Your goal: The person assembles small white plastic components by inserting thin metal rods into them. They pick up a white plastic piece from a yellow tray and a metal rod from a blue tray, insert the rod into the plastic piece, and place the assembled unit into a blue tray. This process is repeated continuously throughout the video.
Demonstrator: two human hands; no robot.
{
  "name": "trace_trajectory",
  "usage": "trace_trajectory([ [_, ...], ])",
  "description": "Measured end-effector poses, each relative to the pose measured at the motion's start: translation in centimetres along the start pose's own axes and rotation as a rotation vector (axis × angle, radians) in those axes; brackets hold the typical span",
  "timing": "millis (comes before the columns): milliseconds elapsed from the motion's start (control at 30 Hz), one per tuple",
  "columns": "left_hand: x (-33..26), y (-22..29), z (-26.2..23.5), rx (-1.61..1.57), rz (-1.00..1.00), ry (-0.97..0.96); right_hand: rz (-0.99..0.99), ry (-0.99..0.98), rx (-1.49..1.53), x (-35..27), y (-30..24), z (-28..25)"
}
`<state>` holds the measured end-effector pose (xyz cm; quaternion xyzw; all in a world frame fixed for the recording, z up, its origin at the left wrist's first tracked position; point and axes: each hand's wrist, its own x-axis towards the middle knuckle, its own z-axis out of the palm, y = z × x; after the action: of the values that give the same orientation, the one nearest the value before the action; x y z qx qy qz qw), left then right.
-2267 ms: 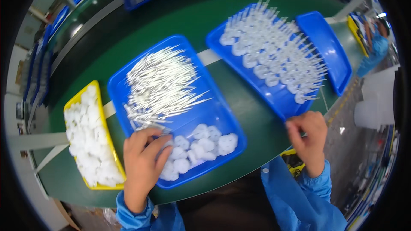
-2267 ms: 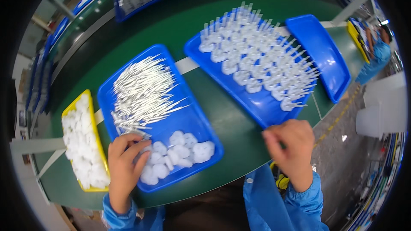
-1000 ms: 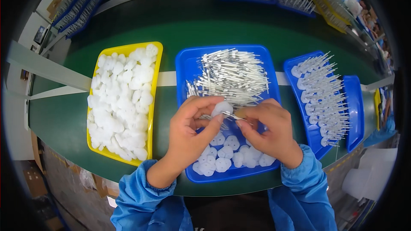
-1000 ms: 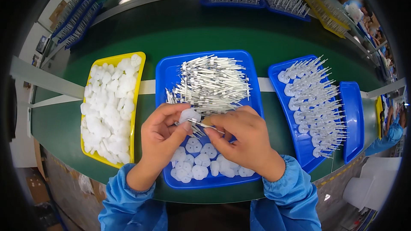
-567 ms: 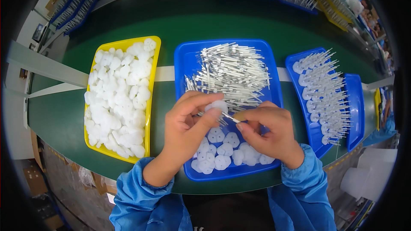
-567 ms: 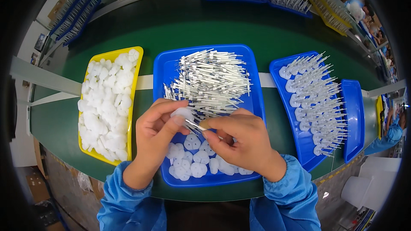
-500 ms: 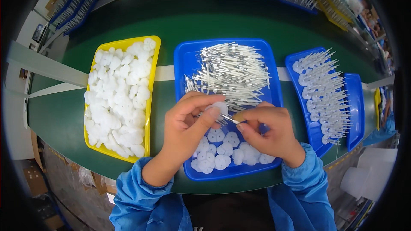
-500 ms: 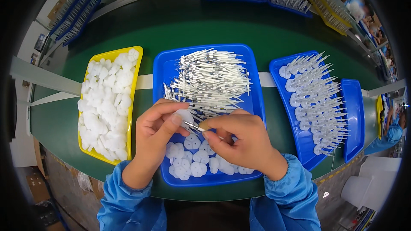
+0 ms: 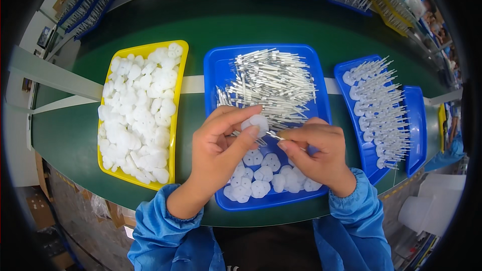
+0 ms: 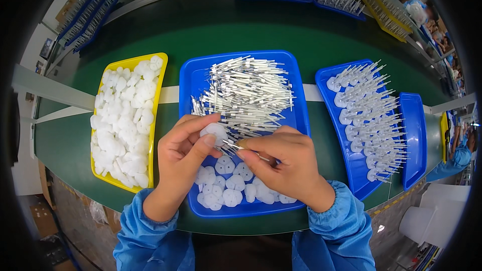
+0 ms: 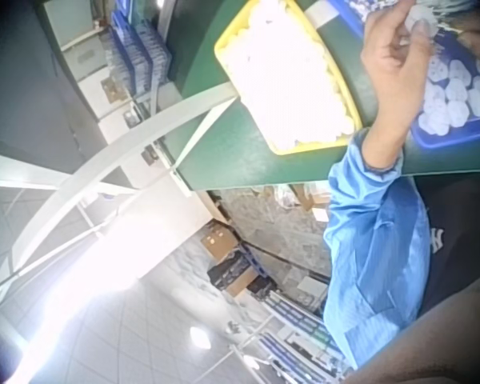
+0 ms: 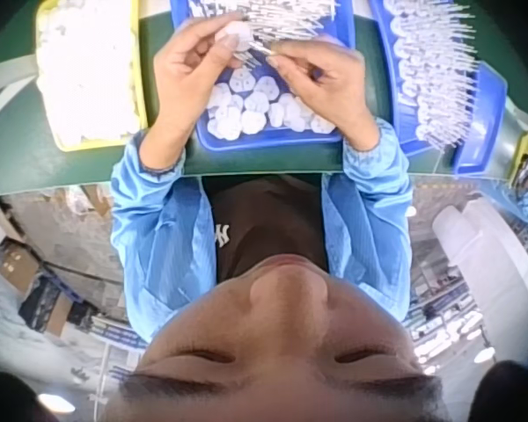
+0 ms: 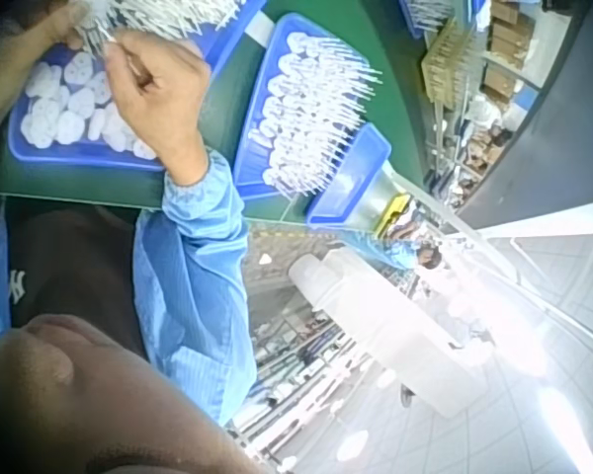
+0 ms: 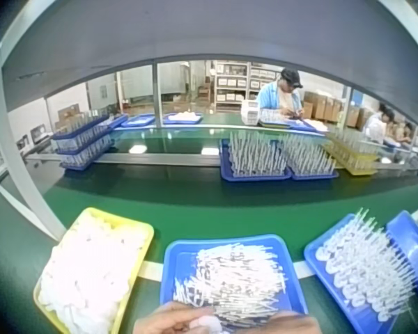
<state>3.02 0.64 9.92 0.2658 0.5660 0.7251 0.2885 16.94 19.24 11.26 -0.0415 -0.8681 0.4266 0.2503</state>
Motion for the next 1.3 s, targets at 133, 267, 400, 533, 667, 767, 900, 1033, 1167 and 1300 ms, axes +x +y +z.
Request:
trace_trajectory([
  [133, -0.1, -0.3, 0.1, 0.097, 0.074, 0.007, -0.041, 0.039, -0.075, 0.2, -0.2, 0.2],
  [267, -0.2, -0.3, 0.2, 0.218, 0.141, 0.045, -0.035, 0.046, -0.142, 0.2, -0.4, 0.1],
  [400, -0.1, -0.4, -0.1, 0.416, 0.253, 0.041, -0.056, 0.042, -0.253, 0.2, -0.8, 0.0],
  [533, -0.2, 0.1, 0.3, 0.569, 0.316, 0.034, -0.139, 0.067, -0.323, 0.5, -1.7, 0.6],
  [667, -0.2, -0.5, 0.4, 0.436, 0.27, 0.044, 0.022, 0.049, -0.134, 0.4, -1.1, 0.8],
  [767, -0.2, -0.5, 0.4, 0.469, 0.27, 0.006, 0.247, 0.013, 0.078, 0.0, -1.4, 0.8],
  [900, -0.5, -0.2, 0.6, 0.512, 0.239, -0.005, 0.411, -0.067, 0.198, 0.2, -1.5, 0.4],
  [1033, -0.4, 0.2, 0.6, 0.616, 0.317, -0.033, 0.189, -0.001, 0.017, 0.4, -1.1, 0.5],
  [1167, -0.3, 0.1, 0.8, 0.699, 0.396, -0.02, -0.169, 0.07, -0.492, 0.4, -1.1, 0.6],
  [1300, -0.4, -0.1, 0.9, 0.722, 0.399, -0.015, -0.188, 0.057, -0.552, 0.4, -1.3, 0.6],
])
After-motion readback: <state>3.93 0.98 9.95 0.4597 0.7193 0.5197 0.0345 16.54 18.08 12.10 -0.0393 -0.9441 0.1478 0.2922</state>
